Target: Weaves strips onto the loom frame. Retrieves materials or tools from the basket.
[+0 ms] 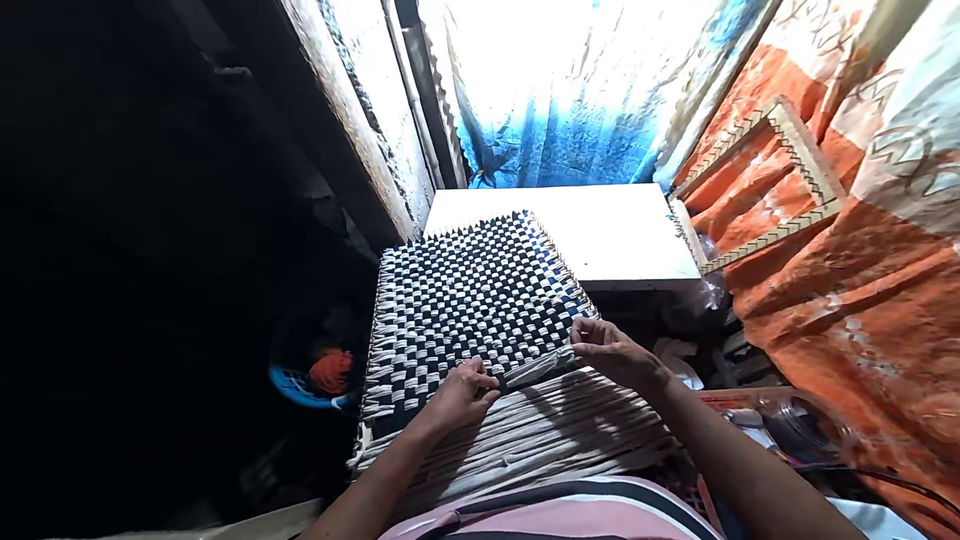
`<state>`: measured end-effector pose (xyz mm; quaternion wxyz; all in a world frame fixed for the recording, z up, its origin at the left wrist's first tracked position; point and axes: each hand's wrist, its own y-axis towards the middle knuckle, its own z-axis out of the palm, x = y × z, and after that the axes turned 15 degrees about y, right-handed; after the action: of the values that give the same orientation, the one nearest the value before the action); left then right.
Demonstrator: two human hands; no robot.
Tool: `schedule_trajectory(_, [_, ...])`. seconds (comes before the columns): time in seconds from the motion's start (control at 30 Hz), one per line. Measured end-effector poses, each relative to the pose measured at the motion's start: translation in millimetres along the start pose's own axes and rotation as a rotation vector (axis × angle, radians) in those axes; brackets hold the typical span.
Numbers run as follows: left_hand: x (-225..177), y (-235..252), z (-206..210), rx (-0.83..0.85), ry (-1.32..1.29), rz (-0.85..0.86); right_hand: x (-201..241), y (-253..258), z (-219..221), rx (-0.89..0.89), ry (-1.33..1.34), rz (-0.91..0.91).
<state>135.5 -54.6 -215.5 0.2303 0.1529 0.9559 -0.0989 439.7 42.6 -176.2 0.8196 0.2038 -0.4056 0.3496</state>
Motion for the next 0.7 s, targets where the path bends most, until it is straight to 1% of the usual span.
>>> schedule_trajectory(0.07, [-10.3,0.4,-9.1,0.059,0.054,-0.041,7.5,-1.4,-1.7,-0.061,-0.077,-0.037])
schedule_trajectory(0.17, [-35.0,1.6,-15.7,0.093,0.243,-0.126,22.0,-4.6,-1.7,-0.112,-0.254,-0.076])
schedule_trajectory(0.23, [-49.7,2.6,-17.5,0.052,0.342,-0.155,27.2,-6.7,2.1,-0.169,-0.304,-0.084])
schedule_trajectory(0.3, [-57.5,4.1,-18.5,-0.057,0.376,-0.125,26.9,-6.9,6.6,-0.215,-0.31,-0.089])
schedule_trajectory(0.33, [-60.0,6.7,-20.4,-0.096,0.36,-0.093,25.8,-6.4,8.6,-0.228,-0.305,-0.095])
schedule_trajectory(0.4, [-62.3,15.4,-20.9,-0.147,0.229,0.013,24.9,-5.3,14.4,-0.263,-0.284,-0.091])
schedule_trajectory(0.43, [-64.0,20.6,-18.8,-0.157,0.149,0.068,25.0,-4.7,18.6,-0.295,-0.266,-0.08])
schedule_trajectory(0.5, [-73.1,29.5,-13.6,-0.165,0.086,0.132,27.4,-4.2,29.2,-0.389,-0.214,-0.033])
schedule_trajectory(0.57, [-81.7,34.9,-7.6,-0.208,0.07,0.158,29.5,-3.7,38.5,-0.486,-0.174,0.01])
schedule_trajectory(0.7, [-96.7,39.8,-0.4,-0.446,0.058,0.145,29.4,-8.8,46.9,-0.556,-0.097,0.018])
